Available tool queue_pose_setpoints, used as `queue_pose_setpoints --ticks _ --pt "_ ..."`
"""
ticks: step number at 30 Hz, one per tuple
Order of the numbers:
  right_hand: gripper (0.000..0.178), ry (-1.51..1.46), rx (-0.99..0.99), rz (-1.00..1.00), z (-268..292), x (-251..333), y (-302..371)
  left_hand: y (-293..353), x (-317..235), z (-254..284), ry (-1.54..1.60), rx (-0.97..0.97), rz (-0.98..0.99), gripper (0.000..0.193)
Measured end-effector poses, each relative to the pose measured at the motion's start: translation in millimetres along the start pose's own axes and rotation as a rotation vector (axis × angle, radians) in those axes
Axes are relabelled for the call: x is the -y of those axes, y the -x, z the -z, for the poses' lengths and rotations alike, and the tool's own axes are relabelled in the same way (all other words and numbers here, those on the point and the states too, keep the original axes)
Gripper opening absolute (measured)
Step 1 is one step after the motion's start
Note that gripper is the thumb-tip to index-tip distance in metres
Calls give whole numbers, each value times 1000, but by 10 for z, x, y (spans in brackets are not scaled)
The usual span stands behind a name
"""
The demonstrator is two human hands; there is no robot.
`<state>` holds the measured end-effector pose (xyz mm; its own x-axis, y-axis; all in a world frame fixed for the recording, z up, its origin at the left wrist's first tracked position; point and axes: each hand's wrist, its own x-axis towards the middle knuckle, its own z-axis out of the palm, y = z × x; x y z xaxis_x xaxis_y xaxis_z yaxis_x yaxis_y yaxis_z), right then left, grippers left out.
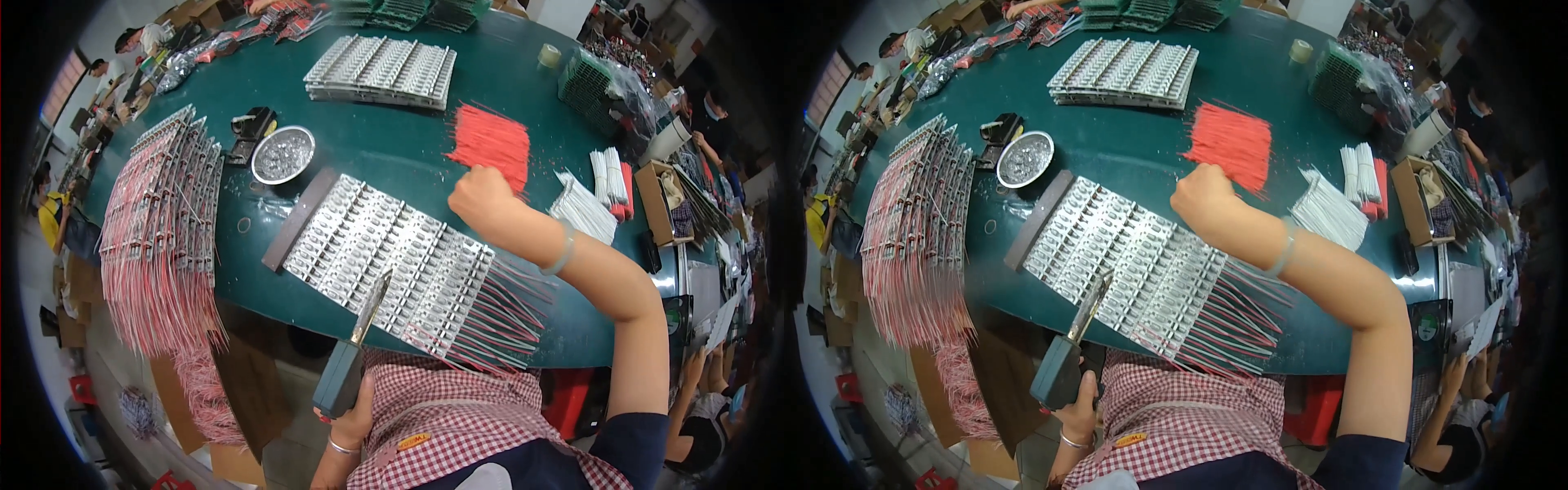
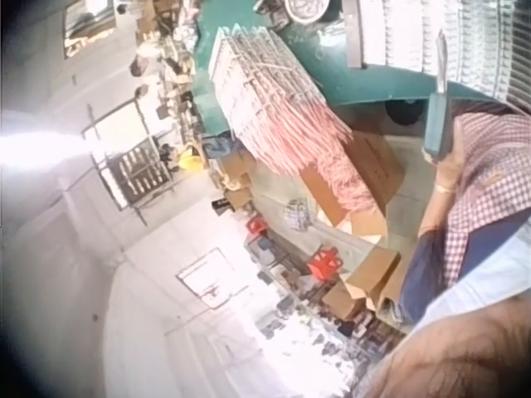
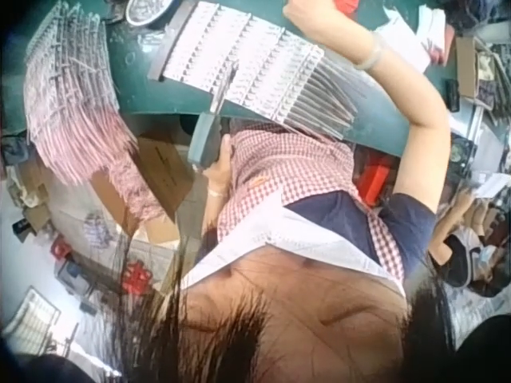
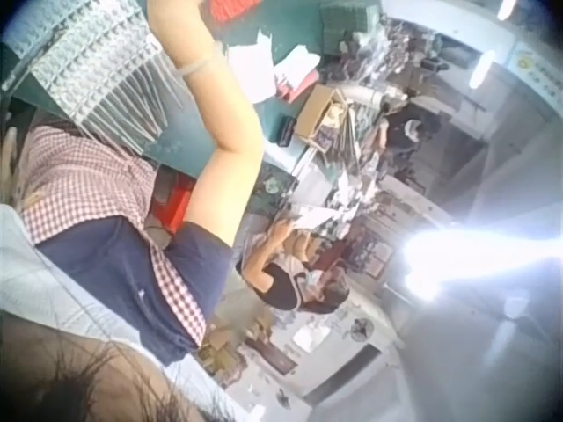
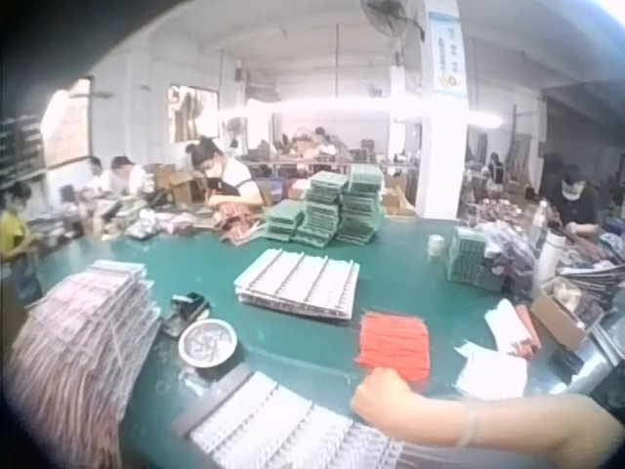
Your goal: The person solders wires onto LED strips using a soldering iron and solder wire.
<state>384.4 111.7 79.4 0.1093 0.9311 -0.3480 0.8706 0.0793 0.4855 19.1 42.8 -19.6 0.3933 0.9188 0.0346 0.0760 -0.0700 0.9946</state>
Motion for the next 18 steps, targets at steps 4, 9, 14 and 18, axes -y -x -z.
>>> queue_pose_setpoints --ticks 4,9,14,18 --pt "12 -30 34 50 -116 79 -45 78 -57 37 -59 -24 -136 34" --pt "13 -171 -128 -116 -117 47 206 25 -27 71 11 -87 -63 41" --pt "16 -511 -498 -171 -436 228 519 -274 -144 -24 48 -27 -46 46" --pt "23 -794 -737 -260 -663 479 635 -547 -315 -185 41 45 -84 43"
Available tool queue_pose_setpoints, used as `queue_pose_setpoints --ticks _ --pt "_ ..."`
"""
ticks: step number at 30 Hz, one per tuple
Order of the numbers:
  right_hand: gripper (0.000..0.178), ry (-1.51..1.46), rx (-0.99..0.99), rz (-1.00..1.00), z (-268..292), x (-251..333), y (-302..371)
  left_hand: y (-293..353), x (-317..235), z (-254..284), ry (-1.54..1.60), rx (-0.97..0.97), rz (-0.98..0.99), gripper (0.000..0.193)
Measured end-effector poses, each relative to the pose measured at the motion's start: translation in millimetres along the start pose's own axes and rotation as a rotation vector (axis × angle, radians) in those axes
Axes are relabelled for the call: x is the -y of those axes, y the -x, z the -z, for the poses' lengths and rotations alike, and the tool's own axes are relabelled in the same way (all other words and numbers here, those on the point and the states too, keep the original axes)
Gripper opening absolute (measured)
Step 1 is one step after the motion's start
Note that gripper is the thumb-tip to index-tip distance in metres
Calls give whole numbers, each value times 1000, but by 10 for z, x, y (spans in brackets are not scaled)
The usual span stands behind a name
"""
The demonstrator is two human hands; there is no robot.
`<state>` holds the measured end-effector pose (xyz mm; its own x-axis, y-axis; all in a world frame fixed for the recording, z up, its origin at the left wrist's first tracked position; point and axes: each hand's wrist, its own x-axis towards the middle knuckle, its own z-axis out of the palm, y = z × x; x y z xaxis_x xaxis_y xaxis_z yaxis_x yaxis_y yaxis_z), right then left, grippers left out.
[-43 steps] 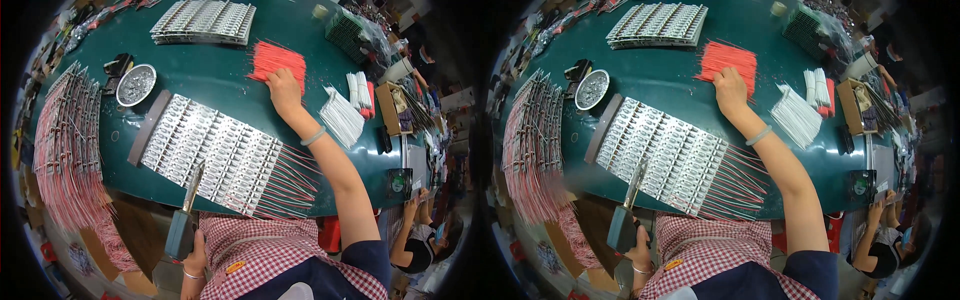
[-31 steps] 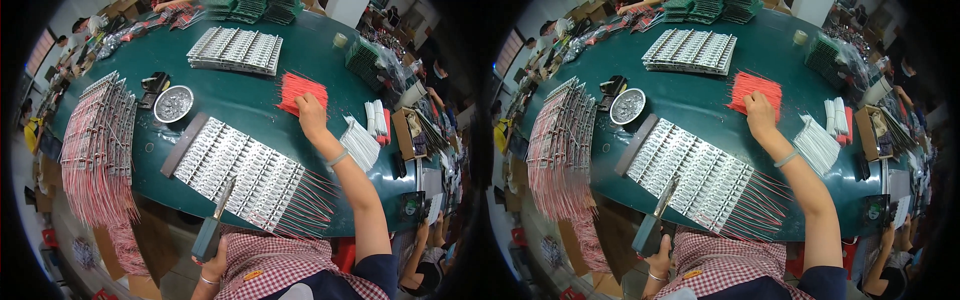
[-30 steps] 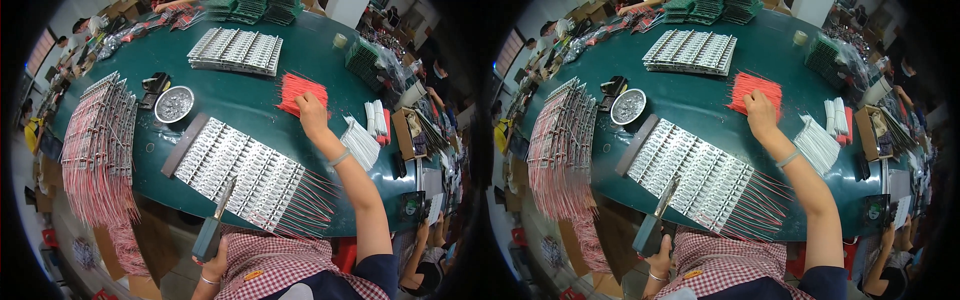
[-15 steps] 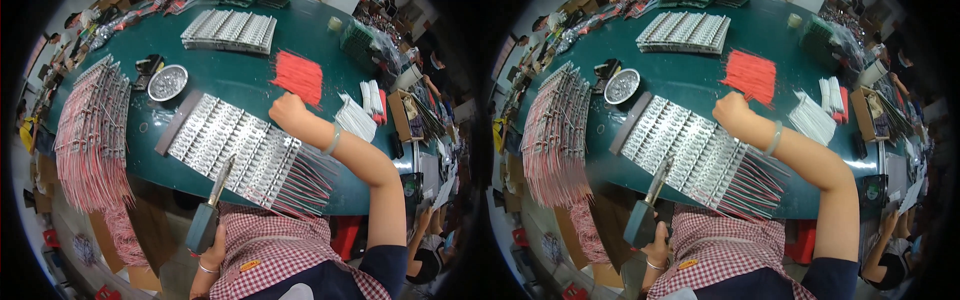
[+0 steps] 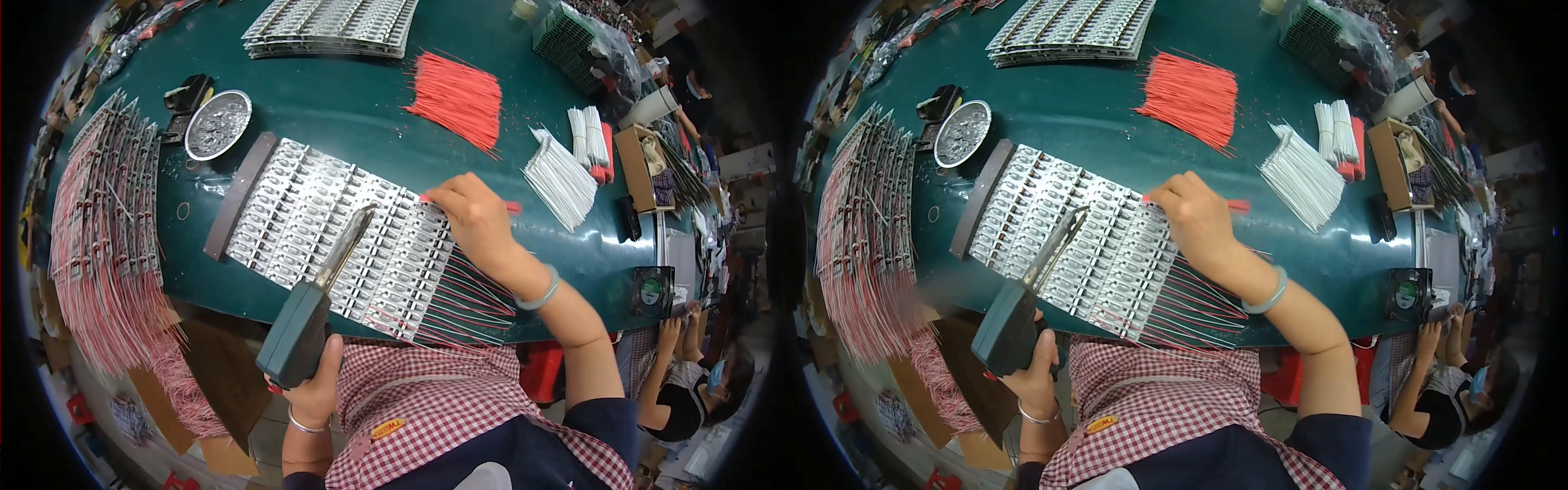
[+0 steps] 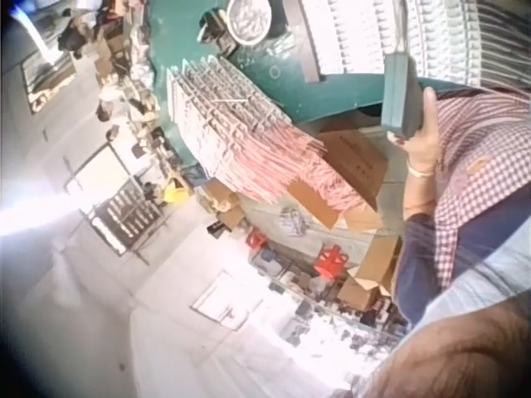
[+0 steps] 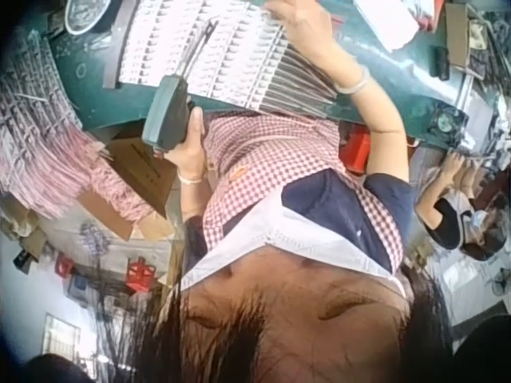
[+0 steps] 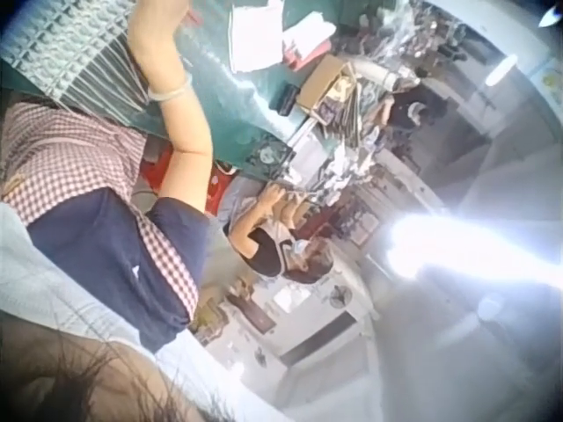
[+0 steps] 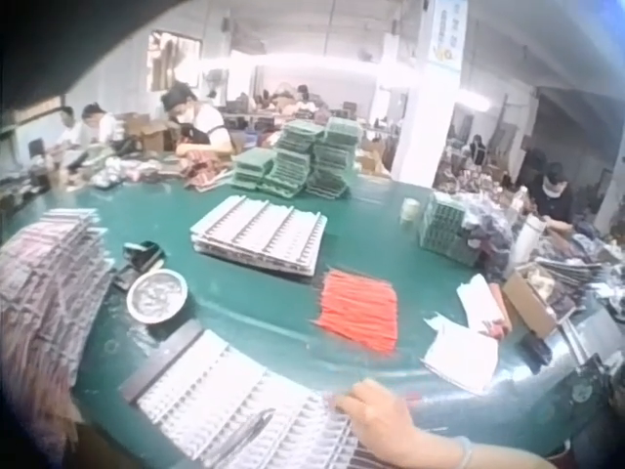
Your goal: The person solders wires onto LED strips using a soldering iron and solder wire.
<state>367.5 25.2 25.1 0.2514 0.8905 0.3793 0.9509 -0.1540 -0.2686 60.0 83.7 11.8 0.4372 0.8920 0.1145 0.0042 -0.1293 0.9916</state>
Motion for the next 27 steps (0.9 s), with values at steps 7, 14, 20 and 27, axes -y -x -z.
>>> queue_pose_setpoints --ticks 7,14,20,27 --pt "32 -32 -77 34 -124 66 153 -273 -66 -338 24 48 136 36" --pt "39 -14 -99 8 -134 118 126 -377 -171 -523 52 77 300 24" --pt "38 -2 -97 10 -126 147 111 -403 -100 -620 -66 49 108 22" --pt "36 6 -81 11 -117 147 111 -463 -148 -644 -55 105 178 18"
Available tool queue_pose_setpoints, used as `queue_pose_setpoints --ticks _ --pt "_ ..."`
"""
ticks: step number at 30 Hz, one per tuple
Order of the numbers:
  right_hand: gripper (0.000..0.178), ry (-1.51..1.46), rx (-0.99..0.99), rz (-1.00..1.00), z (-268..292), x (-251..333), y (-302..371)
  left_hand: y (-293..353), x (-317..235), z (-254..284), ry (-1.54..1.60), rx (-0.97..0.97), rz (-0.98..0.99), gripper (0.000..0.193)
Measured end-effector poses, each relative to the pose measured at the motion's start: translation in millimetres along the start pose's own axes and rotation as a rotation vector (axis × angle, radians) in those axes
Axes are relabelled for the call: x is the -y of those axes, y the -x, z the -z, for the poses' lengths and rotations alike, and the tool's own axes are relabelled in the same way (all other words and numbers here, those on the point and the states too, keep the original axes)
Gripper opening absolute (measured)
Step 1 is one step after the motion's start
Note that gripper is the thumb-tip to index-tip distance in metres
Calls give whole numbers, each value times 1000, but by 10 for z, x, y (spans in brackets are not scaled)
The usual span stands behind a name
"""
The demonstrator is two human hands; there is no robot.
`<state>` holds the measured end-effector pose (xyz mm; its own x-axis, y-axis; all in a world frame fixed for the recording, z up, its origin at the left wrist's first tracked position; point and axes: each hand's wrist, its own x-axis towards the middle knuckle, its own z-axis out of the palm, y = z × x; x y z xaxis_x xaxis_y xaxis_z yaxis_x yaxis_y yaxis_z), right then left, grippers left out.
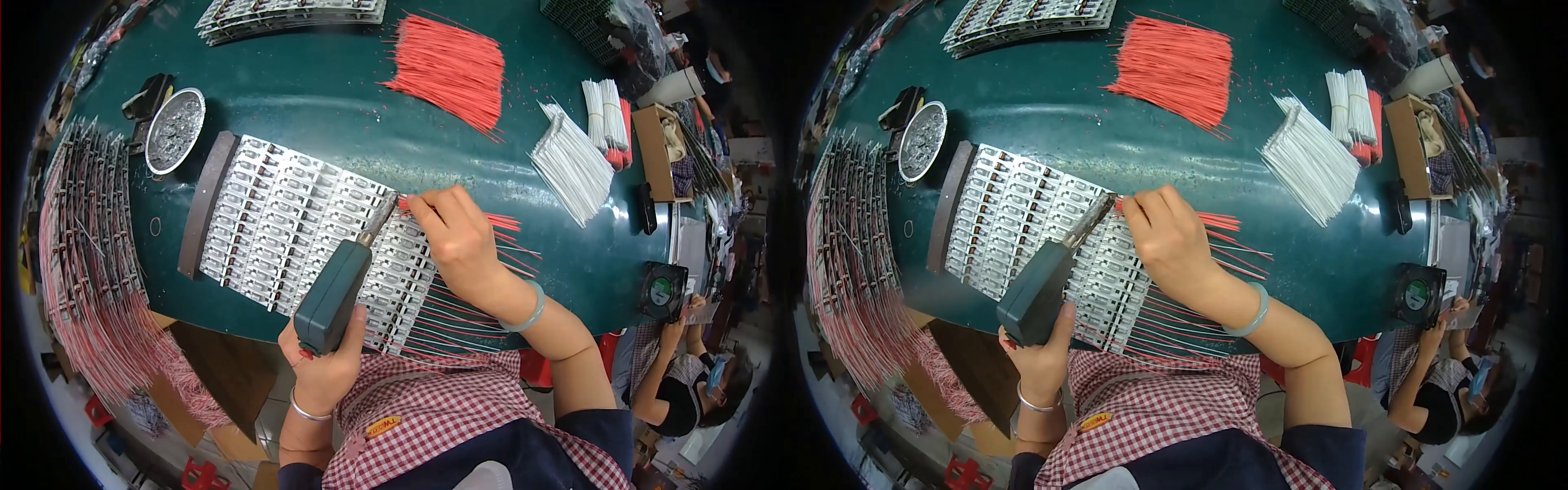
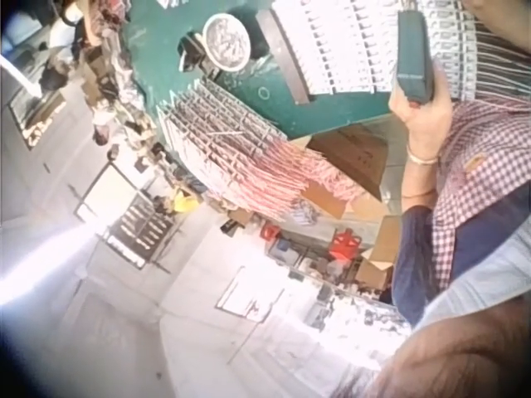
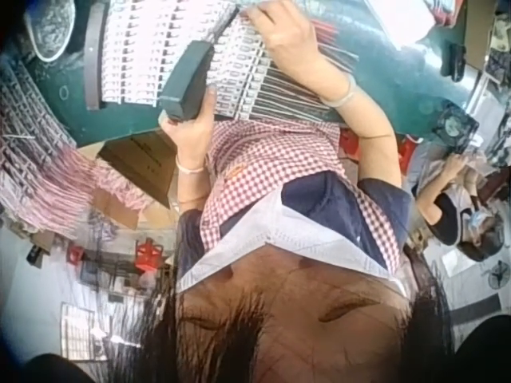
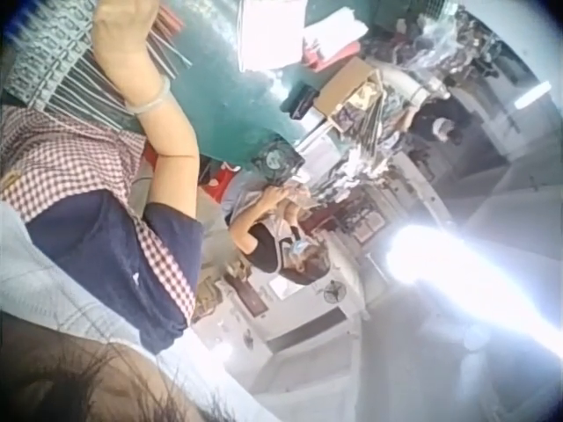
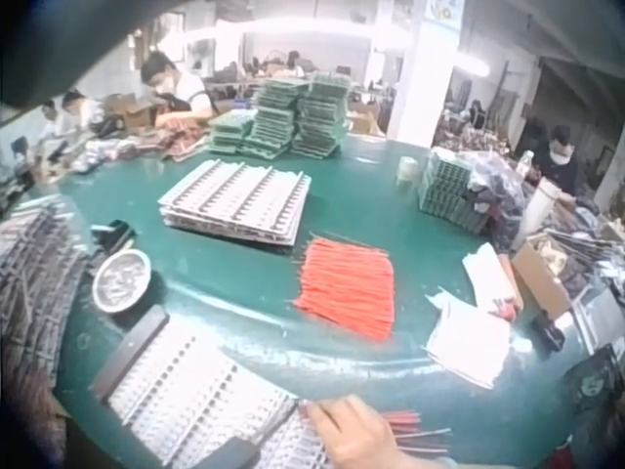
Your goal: The person solders wires onto LED strips using a soldering iron and solder wire.
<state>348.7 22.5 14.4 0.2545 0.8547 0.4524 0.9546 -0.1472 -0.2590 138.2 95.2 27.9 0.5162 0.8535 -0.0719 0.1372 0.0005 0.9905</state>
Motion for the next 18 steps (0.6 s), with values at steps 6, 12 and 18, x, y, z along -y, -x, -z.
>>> queue_pose_setpoints --ticks 6,12,18 --pt "35 5 26 -6 18 10 0 -24 -70 -13 -43 34 -22 16" --pt "35 13 28 -6 8 18 3 -25 -120 -13 -33 27 -23 15" --pt "34 19 17 9 0 -6 6 82 -109 41 -67 -64 19 19"
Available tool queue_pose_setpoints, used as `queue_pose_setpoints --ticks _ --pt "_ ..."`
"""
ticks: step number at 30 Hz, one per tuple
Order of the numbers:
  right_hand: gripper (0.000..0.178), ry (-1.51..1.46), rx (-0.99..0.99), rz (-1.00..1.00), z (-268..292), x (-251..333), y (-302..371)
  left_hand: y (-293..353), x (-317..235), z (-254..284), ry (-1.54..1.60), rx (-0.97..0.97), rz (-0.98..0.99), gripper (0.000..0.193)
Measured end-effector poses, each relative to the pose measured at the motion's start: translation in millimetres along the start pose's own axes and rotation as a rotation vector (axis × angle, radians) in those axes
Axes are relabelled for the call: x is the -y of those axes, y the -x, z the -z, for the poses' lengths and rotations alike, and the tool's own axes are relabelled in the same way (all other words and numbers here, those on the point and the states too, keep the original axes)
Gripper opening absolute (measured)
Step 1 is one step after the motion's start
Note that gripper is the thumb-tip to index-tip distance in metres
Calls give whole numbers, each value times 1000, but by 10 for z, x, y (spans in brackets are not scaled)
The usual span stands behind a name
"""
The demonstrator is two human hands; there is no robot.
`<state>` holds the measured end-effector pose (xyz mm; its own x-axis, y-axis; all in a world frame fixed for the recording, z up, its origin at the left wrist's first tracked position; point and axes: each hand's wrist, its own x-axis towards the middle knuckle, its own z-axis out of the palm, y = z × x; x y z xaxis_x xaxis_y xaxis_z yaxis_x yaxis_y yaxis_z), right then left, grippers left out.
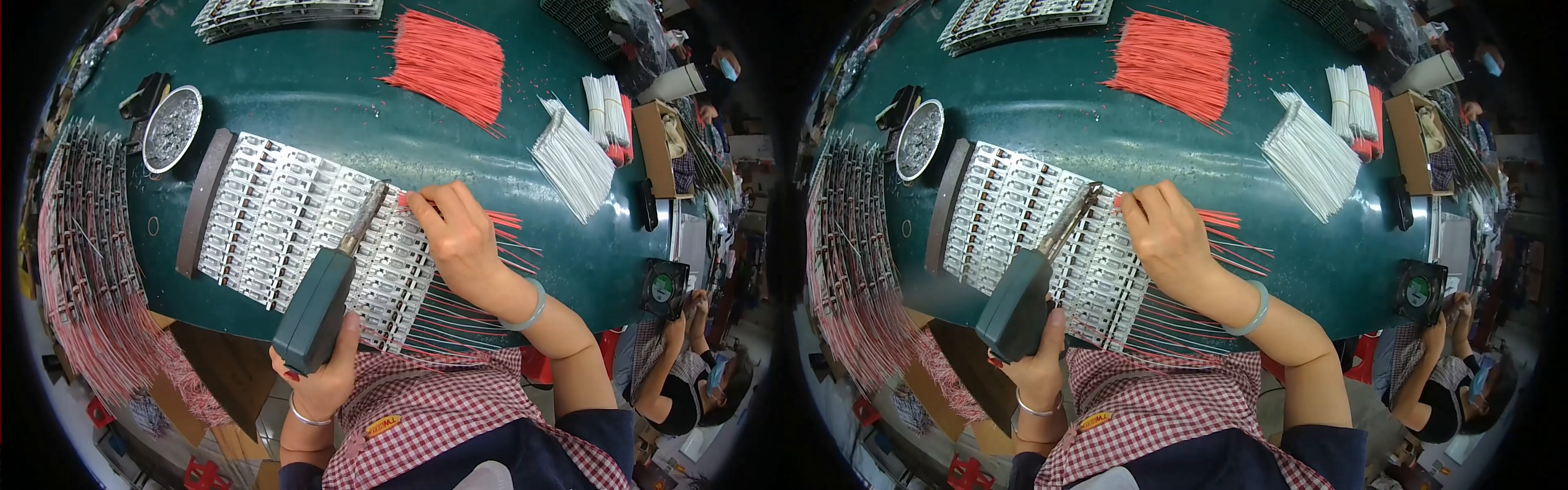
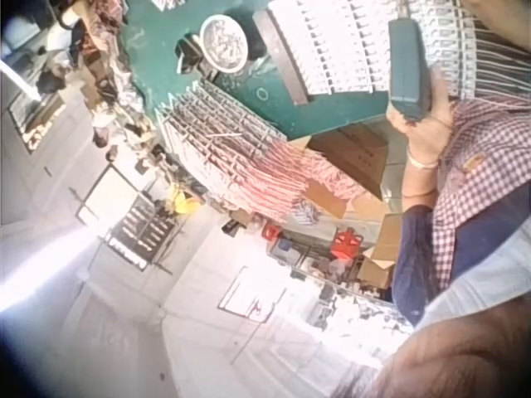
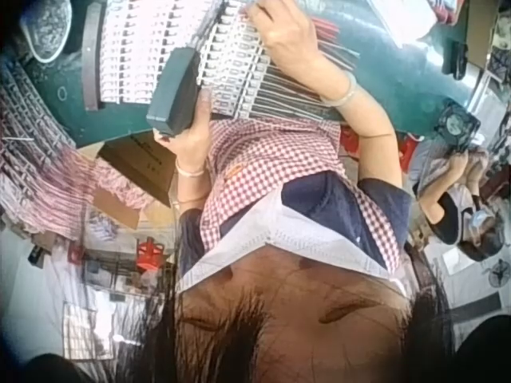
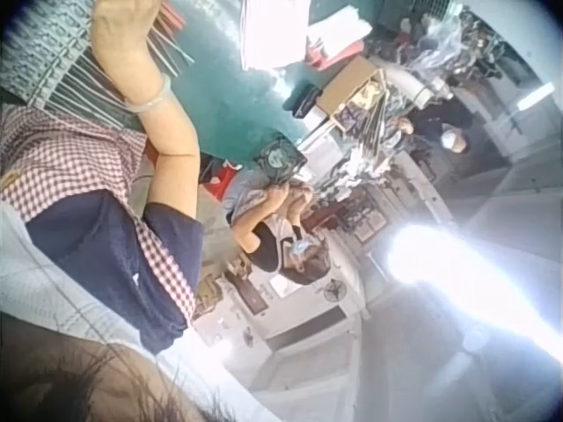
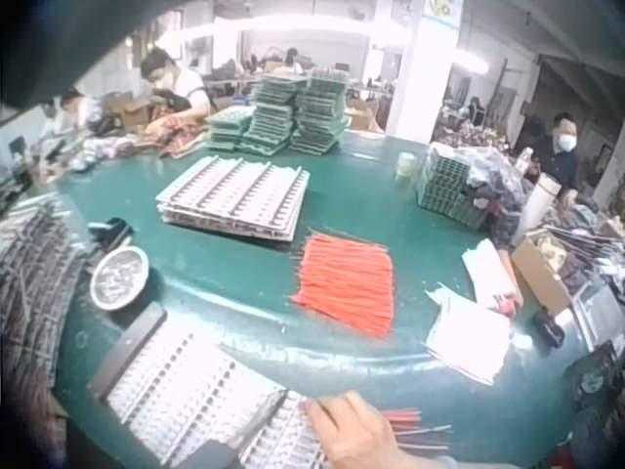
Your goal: The person solders wires onto LED strips using a soldering iron and solder wire.
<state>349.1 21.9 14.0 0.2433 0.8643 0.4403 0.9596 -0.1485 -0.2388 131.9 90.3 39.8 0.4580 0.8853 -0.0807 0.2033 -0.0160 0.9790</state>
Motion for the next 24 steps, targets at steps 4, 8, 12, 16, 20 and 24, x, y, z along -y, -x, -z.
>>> queue_pose_setpoints --ticks 4,8,12,16,20,24 --pt "33 2 5 18 15 8 -8 16 2 30 7 -16 7 21" --pt "33 -13 -31 34 46 50 10 53 36 65 1 -16 5 23" --pt "35 -31 -27 43 11 74 51 39 18 74 -67 -2 -114 22" --pt "35 -27 -2 44 4 69 44 30 98 51 -54 17 -117 20" --pt "38 -50 -8 1 23 98 34 15 86 36 -27 39 -128 20" --pt "37 -49 -3 -5 18 103 39 6 64 36 -20 49 -118 19"
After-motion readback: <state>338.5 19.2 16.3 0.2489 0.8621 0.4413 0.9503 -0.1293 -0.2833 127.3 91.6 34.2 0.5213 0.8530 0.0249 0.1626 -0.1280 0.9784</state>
